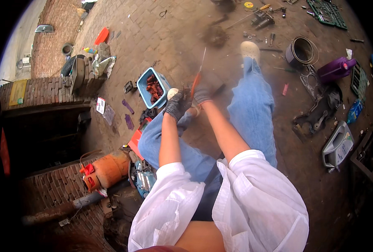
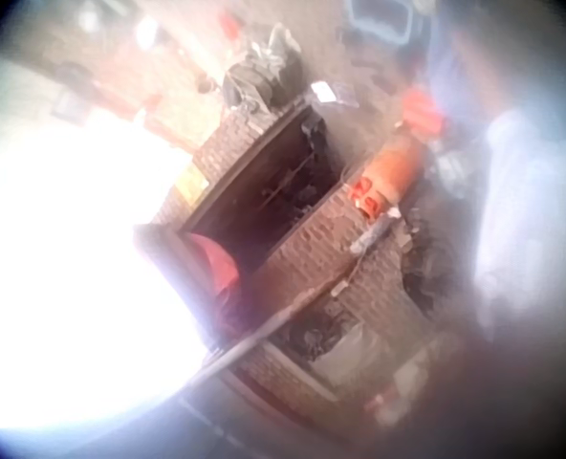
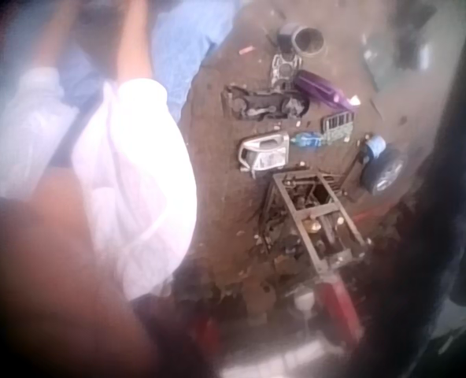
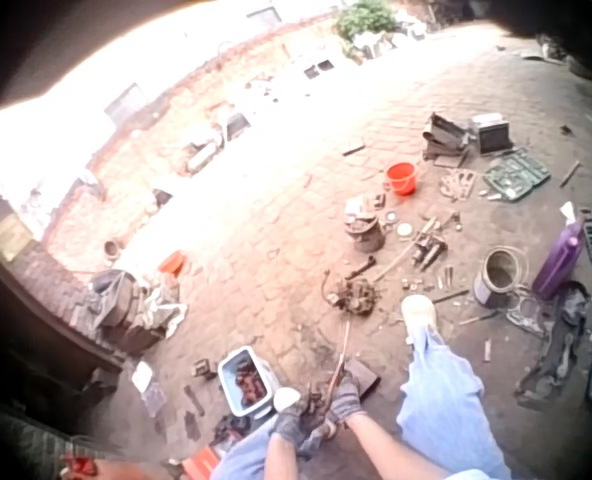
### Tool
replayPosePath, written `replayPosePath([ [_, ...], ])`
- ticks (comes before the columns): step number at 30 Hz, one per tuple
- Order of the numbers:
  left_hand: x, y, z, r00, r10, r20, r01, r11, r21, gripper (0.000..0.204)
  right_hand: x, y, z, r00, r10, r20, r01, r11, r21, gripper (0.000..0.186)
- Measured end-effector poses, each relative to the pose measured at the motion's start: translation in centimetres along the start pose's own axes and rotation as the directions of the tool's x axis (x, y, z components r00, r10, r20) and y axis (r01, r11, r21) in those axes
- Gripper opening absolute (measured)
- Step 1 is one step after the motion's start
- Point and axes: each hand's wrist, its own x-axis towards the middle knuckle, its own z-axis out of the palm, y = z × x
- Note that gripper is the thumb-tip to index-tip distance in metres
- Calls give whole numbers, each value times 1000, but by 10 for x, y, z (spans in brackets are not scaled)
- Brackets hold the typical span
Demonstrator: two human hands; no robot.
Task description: The person sits on the ground and uses orange-handled scissors to trim the stems off red chilies, placing the trimmed pieces into a blue plastic container.
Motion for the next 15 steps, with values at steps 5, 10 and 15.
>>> replayPosePath([
  [5, 3, 9, -1, 840, 500, 211, -467, 467, 751, 10, 9, 4, 9, 999, 41, -1, -41, 994, 99, 31],
  [10, -13, -1, -20, 854, 441, -275, -267, 826, 496, 13, -40, -68, -27, 935, 174, 308, -305, 835, 457, 31],
  [15, 1, 4, 31, 839, 531, -123, -373, 723, 582, 20, 6, -29, -37, 990, 133, -37, -131, 990, 54, 39],
])
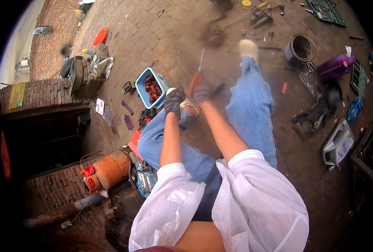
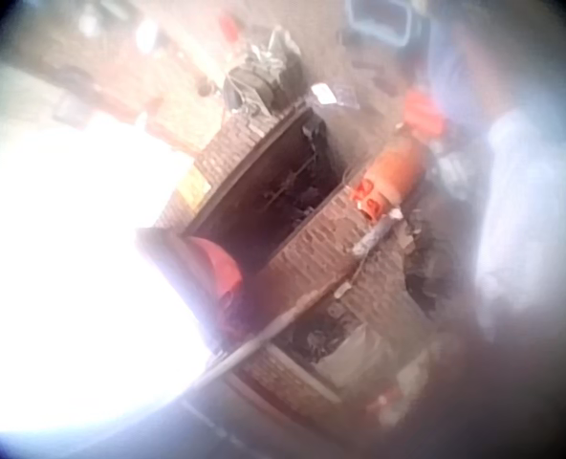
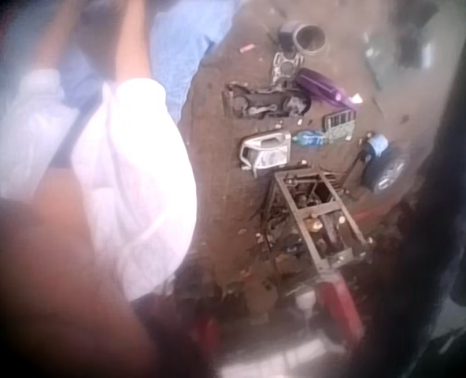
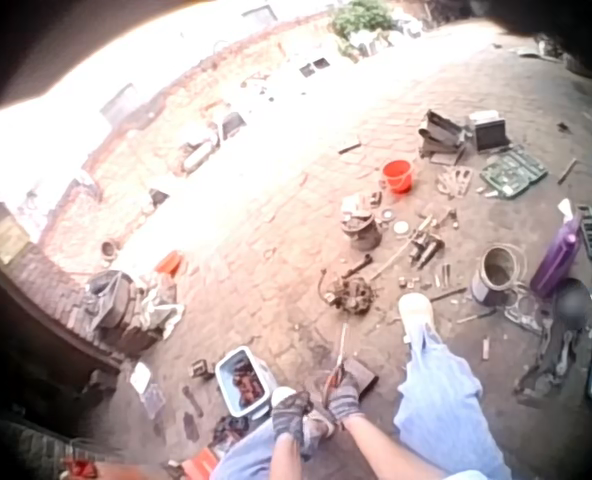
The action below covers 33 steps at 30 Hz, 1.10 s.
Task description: The person sits on the ground and uses orange-handled scissors to trim the stems off red chilies, placing the trimmed pieces into a blue plastic container.
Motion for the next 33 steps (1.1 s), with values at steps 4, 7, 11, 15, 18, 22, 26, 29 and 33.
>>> replayPosePath([
  [4, 6, -31, -40, 985, -49, -168, 30, 993, -110, 21, -55, -46, -12, 973, 45, 227, -9, 988, -154, 52],
  [7, 13, -41, -39, 973, -53, -227, 39, 997, -64, 23, -73, -57, -24, 875, 41, 482, 36, 988, -149, 53],
  [11, 16, -40, -31, 968, -37, -247, 51, 997, 53, 25, -89, -38, -22, 696, -10, 718, 23, 1000, -9, 46],
  [15, 22, -61, -49, 963, -34, -267, 21, 998, -53, 20, -102, -21, -9, 382, 136, 914, -450, 891, 55, 27],
  [18, 19, -45, -25, 970, -24, -243, 33, 999, 34, 19, -87, 7, 0, 347, 140, 927, -633, 765, 121, 26],
  [22, 10, -44, -30, 985, 22, -171, -1, 993, 119, 24, -89, 7, 2, 341, 209, 917, -732, 670, 119, 30],
  [26, 10, -38, -31, 991, 81, -106, -38, 931, 362, 20, -81, 14, -2, 315, 209, 926, -734, 672, 98, 34],
  [29, 9, -38, -27, 985, 83, -151, -41, 965, 261, 16, -80, 15, 3, 335, 157, 929, -737, 658, 154, 33],
  [33, 17, -50, -31, 989, -66, -129, 79, 992, 94, 15, -82, 12, 5, 347, 175, 921, -760, 628, 167, 31],
])
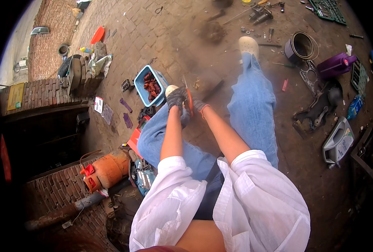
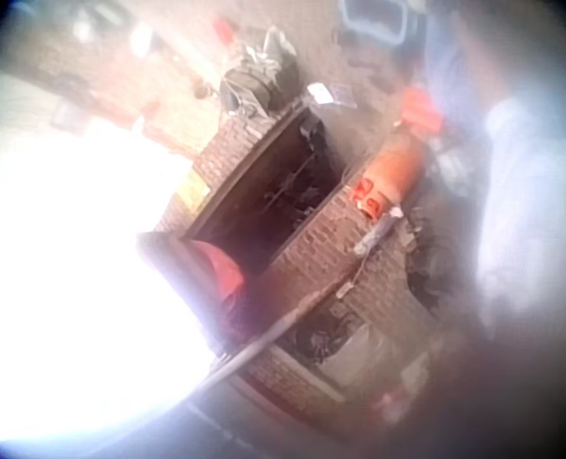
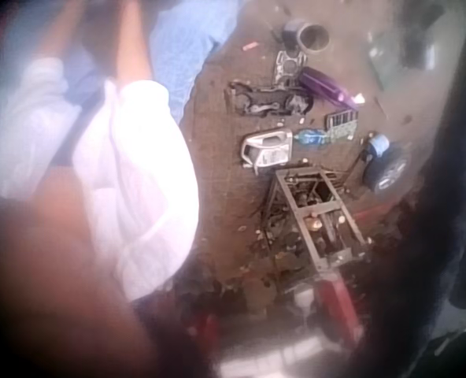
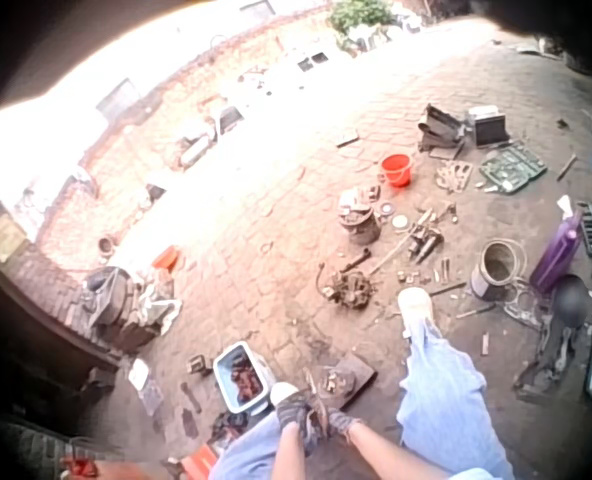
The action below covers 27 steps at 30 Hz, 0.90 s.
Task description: The person sits on the ground and uses orange-handled scissors to trim the stems off red chilies, placing the trimmed pieces into a blue plastic container.
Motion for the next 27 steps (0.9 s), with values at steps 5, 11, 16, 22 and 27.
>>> replayPosePath([
  [5, -18, 26, 18, 993, -115, -36, 119, 984, 130, 15, -2, -7, -6, 998, -11, -57, 14, 999, 48, 31],
  [11, 3, -9, 19, 993, 98, 59, -114, 830, 546, 20, -2, -14, 4, 993, -48, -110, 59, 993, 102, 30],
  [16, 13, -28, 19, 996, 53, 75, -85, 850, 519, 20, -4, -13, 3, 993, -25, -116, 35, 996, 83, 29],
  [22, 11, -19, 20, 994, -32, 100, -50, 693, 719, 19, -6, -7, -3, 994, 24, -103, -22, 999, 29, 28],
  [27, 9, -24, 20, 998, -56, 23, 34, 832, 554, 20, -6, -8, 0, 994, 32, -104, -31, 999, 4, 28],
])
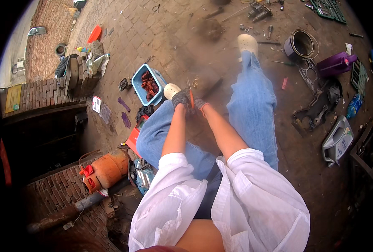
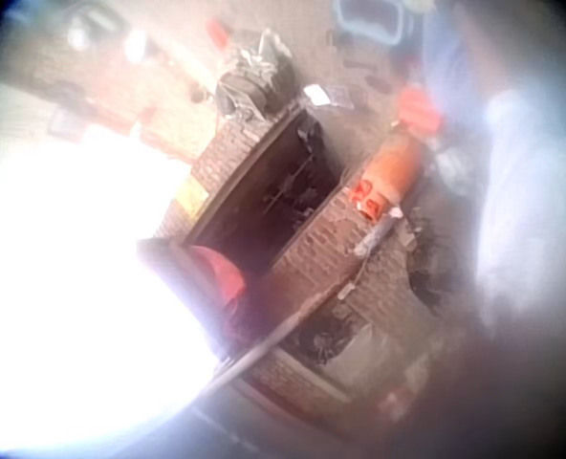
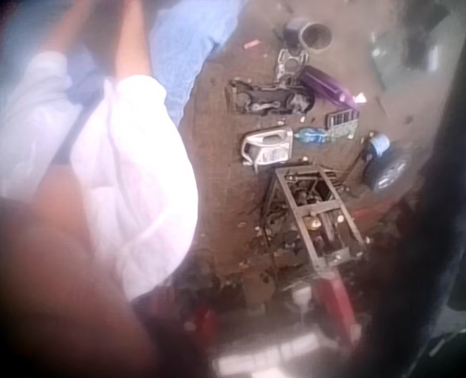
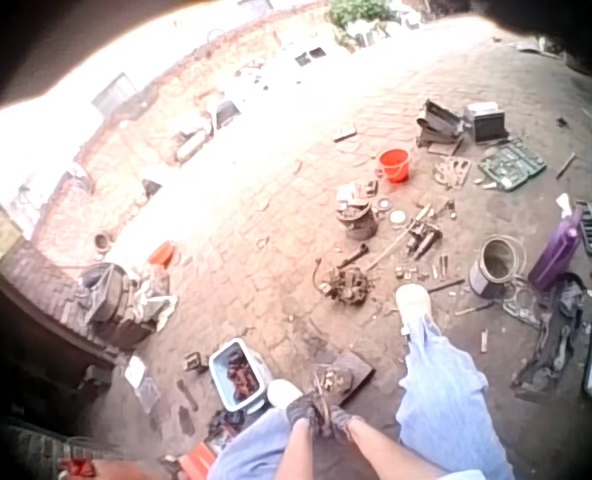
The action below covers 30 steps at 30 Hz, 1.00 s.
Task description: The person sits on the ground and uses orange-handled scissors to trim the stems off red chilies, placing the trimmed pieces into a blue plastic container.
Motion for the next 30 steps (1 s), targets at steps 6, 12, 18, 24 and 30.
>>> replayPosePath([
  [6, 15, -20, -1, 1000, 15, 14, -16, 995, 98, 18, -4, 0, 11, 999, 11, -38, -14, 997, -71, 27],
  [12, 1, 12, 2, 987, -75, 141, 133, 876, -464, 15, -6, -2, -14, 981, 29, -190, -66, 980, -187, 26],
  [18, 31, -20, -8, 999, -22, 32, 31, 951, -308, 15, -13, -15, -13, 970, 29, -239, -75, 980, -183, 26],
  [24, 29, 3, -23, 879, 445, 169, -469, 751, 465, 16, -4, -35, -32, 945, -135, -297, 227, 926, 302, 28],
  [30, 10, 2, -45, 714, 666, 216, -665, 549, 506, 15, -6, -46, -12, 975, -184, -126, 220, 892, 395, 20],
])
